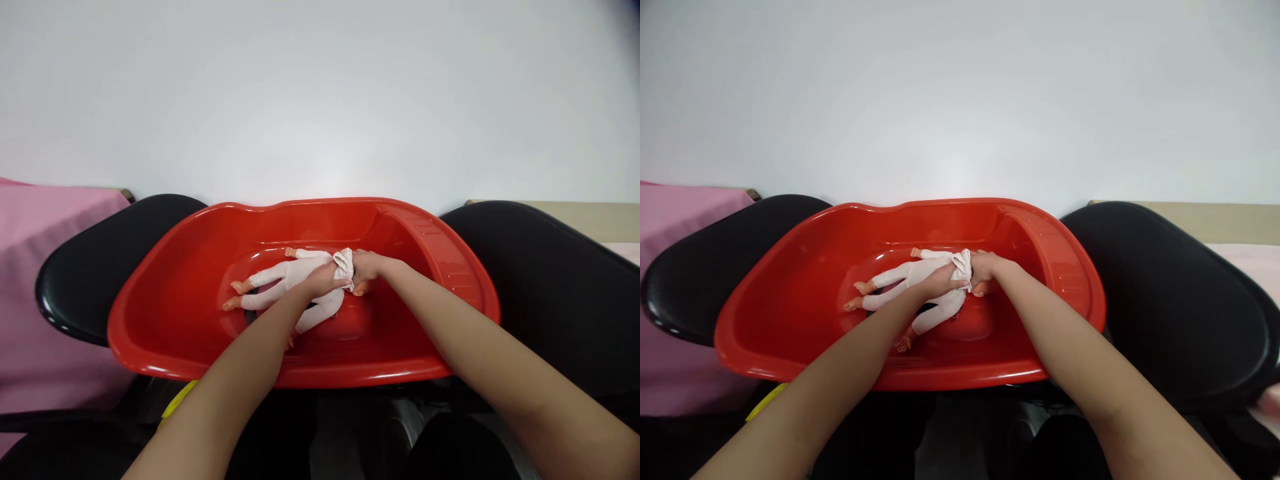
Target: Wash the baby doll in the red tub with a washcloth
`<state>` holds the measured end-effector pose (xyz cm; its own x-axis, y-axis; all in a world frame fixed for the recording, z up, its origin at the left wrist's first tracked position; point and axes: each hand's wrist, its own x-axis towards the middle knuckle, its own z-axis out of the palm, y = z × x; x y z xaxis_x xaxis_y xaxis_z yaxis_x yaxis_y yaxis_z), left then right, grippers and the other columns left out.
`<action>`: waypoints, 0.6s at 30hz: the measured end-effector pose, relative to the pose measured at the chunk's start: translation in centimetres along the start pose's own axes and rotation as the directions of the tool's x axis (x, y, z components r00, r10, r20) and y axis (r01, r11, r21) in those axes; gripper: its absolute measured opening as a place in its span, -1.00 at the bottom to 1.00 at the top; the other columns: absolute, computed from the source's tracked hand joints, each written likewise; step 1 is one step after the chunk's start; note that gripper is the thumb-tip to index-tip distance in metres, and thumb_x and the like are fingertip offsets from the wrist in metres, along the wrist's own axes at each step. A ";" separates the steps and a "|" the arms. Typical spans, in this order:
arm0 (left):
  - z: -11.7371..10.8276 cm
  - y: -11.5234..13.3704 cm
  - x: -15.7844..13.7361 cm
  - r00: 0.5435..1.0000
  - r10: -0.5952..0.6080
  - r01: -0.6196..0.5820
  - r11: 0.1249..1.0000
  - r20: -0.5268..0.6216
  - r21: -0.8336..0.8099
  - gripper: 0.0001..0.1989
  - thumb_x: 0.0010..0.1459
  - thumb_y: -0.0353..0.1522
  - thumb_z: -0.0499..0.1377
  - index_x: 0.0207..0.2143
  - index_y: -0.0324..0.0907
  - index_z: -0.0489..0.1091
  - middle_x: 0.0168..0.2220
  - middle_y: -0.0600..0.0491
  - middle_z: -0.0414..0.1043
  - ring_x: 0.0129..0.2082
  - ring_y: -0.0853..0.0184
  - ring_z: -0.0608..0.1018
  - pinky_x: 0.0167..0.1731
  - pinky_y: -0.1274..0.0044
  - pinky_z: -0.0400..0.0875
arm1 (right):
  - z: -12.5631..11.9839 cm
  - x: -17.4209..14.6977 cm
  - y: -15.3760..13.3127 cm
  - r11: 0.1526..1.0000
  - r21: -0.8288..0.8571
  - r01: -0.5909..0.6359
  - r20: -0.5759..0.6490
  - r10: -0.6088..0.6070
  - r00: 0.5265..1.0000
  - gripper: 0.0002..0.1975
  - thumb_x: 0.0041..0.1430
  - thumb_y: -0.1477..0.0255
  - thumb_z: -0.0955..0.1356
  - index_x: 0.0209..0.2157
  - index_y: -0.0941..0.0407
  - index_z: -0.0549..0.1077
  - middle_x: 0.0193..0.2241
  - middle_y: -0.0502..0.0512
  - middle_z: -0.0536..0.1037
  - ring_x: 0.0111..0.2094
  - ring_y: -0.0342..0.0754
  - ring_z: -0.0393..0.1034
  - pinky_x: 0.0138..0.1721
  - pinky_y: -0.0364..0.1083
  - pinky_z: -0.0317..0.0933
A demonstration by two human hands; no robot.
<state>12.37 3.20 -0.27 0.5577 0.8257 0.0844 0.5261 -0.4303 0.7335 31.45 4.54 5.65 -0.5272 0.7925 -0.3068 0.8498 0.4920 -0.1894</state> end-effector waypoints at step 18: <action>-1.3 1.9 0.2 0.978 -0.173 0.195 0.955 -0.114 0.222 -0.67 0.31 -0.17 0.19 -0.19 -0.22 0.63 -0.14 -0.22 0.61 -0.12 -0.07 0.58 0.06 0.19 0.40 | 0.7 0.5 1.5 0.998 0.013 -0.063 0.010 0.063 0.998 -0.42 -0.25 0.10 0.59 -0.11 -0.08 0.56 -0.05 0.08 0.59 0.06 0.29 0.42 0.00 0.09 0.35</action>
<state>12.60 3.01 1.99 0.3813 0.9239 0.0326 0.7536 -0.3311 0.5678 32.48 5.45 4.56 -0.4729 0.8180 -0.3276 0.8811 0.4364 -0.1822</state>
